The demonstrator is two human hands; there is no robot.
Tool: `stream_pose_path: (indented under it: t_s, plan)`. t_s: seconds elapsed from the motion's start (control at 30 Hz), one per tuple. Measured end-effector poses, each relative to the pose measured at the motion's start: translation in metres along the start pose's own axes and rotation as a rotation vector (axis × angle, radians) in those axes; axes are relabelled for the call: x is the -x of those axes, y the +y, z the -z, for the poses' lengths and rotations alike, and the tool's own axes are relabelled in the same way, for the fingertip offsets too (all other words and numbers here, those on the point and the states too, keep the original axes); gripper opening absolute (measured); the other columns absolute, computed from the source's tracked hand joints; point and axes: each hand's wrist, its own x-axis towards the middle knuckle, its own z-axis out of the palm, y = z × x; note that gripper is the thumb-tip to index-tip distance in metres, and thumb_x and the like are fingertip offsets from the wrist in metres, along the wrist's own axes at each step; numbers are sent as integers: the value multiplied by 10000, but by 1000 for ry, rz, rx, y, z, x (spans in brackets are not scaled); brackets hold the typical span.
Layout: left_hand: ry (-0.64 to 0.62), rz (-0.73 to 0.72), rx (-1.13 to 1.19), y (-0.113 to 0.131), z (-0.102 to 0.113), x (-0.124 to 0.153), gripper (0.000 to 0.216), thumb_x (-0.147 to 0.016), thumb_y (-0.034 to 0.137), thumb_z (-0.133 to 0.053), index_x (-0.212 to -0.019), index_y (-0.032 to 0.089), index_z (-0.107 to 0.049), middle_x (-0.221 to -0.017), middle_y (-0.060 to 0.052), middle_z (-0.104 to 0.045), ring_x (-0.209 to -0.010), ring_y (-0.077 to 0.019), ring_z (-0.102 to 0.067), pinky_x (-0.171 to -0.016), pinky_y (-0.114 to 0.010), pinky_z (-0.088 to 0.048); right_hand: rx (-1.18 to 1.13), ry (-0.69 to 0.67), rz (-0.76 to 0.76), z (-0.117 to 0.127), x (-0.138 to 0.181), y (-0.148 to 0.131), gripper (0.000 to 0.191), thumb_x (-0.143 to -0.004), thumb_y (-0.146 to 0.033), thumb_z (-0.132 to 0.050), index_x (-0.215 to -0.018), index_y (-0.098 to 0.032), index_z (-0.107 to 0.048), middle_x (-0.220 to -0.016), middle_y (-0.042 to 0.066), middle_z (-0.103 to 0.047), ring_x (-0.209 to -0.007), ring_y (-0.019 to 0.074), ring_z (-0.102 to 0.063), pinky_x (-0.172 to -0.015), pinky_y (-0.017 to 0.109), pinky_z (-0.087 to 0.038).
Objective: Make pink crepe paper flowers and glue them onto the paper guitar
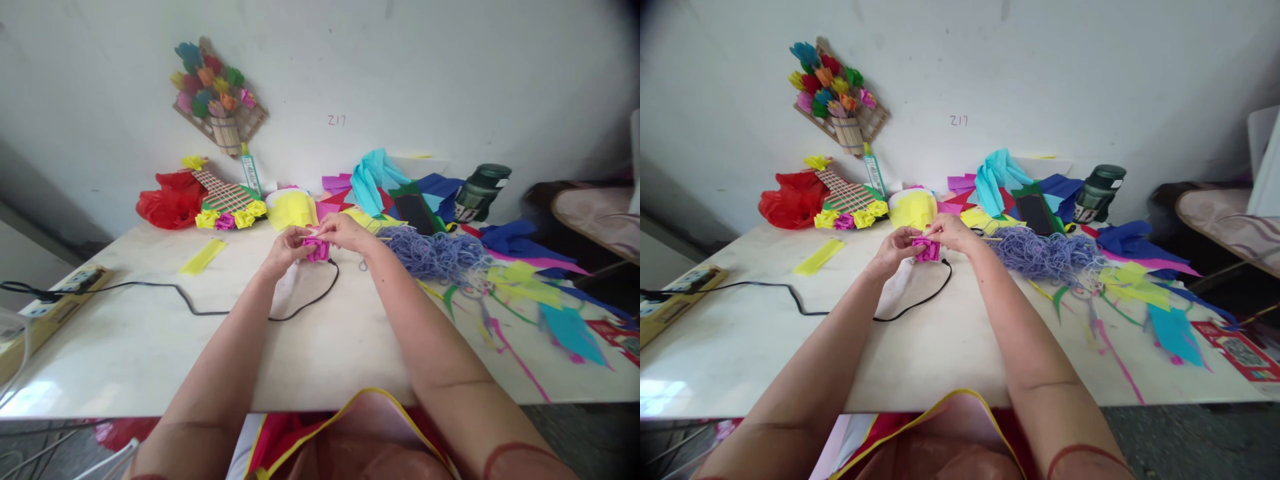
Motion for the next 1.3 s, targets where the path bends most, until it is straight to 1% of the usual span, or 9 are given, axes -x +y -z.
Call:
stream_pose_path:
  t_s: [0.13, 0.3, 0.53, 0.73, 0.83, 0.97, 1.1, 1.23, 1.3]
  plan:
    - [-5, -35, 21, -4, 2, -2, 429, -545, 237, -803, -899, 137, -582, -771, -16, -660, -637, -105, -606, -629, -244, -479, -68, -23, -25, 1, 1, -2, 130, -696, -202, -624, -711, -102, -704, -846, 43, -575, -485, 37, -450, -393, 185, -368]
    - [-15, -49, 9, -3, 4, -1, 400, -556, 234, -795, -901, 139, -615, -804, -22, -668, -678, -114, -614, -669, -252, -478, -113, -14, 1, 0, 1, -3, 110, -686, -182, -624, -703, -99, -693, -829, 33, -563, -469, 23, -439, -382, 172, -375]
    - [18, -116, -76, 0, 2, 1, 384, -564, 249, -788, -889, 136, -619, -813, -34, -665, -710, -132, -618, -690, -265, -473, -122, 23, 26, -2, 0, 0, 98, -668, -193, -632, -676, -109, -683, -842, 41, -565, -515, 59, -470, -389, 204, -375]
    - [33, -141, -101, 0, 2, 1, 364, -560, 246, -787, -868, 133, -628, -817, -47, -667, -741, -149, -622, -707, -279, -475, -70, 84, 98, -3, -2, 1, 42, -652, -147, -645, -631, -127, -675, -804, 29, -565, -625, 82, -505, -496, 202, -408]
    - [34, -157, -97, -1, 4, 0, 340, -570, 234, -782, -857, 133, -631, -821, -48, -668, -737, -144, -620, -708, -277, -475, -57, 77, 135, -3, -1, 0, 46, -662, -140, -641, -639, -134, -681, -807, 30, -572, -668, 92, -516, -554, 215, -427]
    - [19, -191, -126, -2, 5, 0, 325, -588, 241, -770, -866, 139, -635, -855, -61, -672, -784, -164, -622, -716, -285, -475, -76, 39, 126, -2, -1, 1, 73, -685, -150, -622, -680, -138, -693, -825, 33, -567, -660, 98, -520, -545, 228, -428]
    - [2, -194, -122, -1, 7, 1, 337, -589, 254, -770, -878, 142, -636, -866, -66, -669, -807, -175, -620, -726, -289, -472, -82, 55, 153, -2, -2, 4, 69, -681, -127, -626, -665, -140, -691, -807, 29, -560, -680, 106, -528, -567, 236, -438]
    - [34, -157, -79, -2, 11, 0, 343, -692, 339, -690, -977, 154, -643, -840, -47, -663, -745, -145, -605, -672, -254, -455, -70, 77, 217, -3, -2, 4, 73, -688, -115, -632, -676, -147, -696, -796, 25, -556, -709, 111, -532, -626, 254, -447]
    - [74, -123, -92, -2, 13, -1, 344, -733, 396, -641, -967, 144, -655, -793, -42, -653, -691, -131, -584, -628, -240, -437, -65, 78, 247, -4, -2, 4, 66, -696, -126, -636, -680, -147, -696, -797, 26, -554, -710, 113, -530, -635, 260, -445]
